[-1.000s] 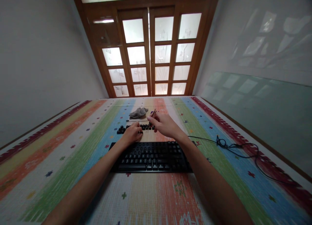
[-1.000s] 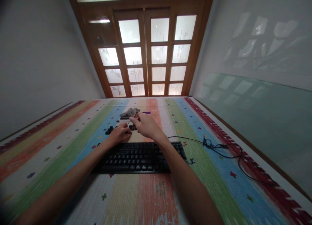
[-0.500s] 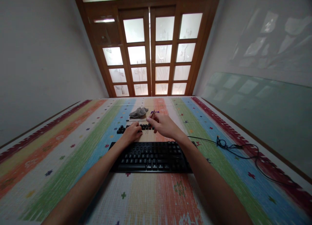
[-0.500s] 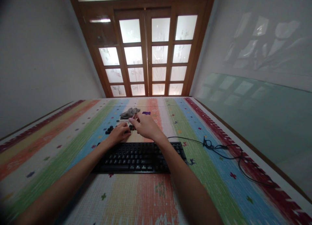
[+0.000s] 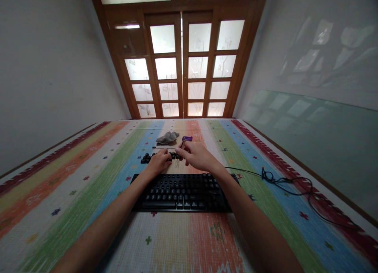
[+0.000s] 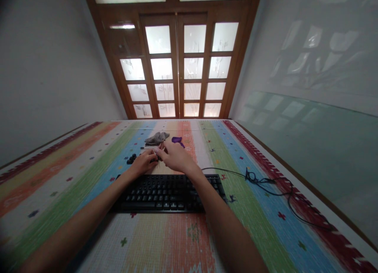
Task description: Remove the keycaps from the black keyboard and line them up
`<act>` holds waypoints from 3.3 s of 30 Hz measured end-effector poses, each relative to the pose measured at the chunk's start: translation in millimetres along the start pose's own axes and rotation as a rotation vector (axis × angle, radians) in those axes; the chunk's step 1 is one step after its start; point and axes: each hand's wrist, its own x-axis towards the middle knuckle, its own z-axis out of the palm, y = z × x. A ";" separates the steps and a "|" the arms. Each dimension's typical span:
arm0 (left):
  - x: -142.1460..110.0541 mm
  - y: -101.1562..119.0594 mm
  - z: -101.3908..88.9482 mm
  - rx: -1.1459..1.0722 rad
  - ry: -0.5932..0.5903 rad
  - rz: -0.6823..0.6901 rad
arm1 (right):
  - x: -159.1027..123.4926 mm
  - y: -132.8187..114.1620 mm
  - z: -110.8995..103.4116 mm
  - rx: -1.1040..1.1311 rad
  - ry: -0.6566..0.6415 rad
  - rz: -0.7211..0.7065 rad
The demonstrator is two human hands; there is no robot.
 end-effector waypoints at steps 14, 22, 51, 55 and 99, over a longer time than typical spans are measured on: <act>-19.1 8.4 -19.2 -0.010 0.002 -0.056 | -1.6 -3.6 5.2 -0.045 -0.088 -0.023; -49.8 28.1 -32.3 -0.172 -0.081 0.067 | -7.8 2.4 12.4 0.071 -0.286 -0.065; -80.4 38.3 -36.9 -0.277 -0.075 0.155 | -49.9 25.3 62.3 0.155 -0.067 0.073; -80.2 38.6 -36.2 -0.279 -0.070 0.154 | -45.2 16.9 65.2 0.059 -0.100 -0.007; -84.0 50.5 -47.6 -0.535 -0.032 0.054 | -1.0 36.8 50.5 0.282 -0.237 -0.013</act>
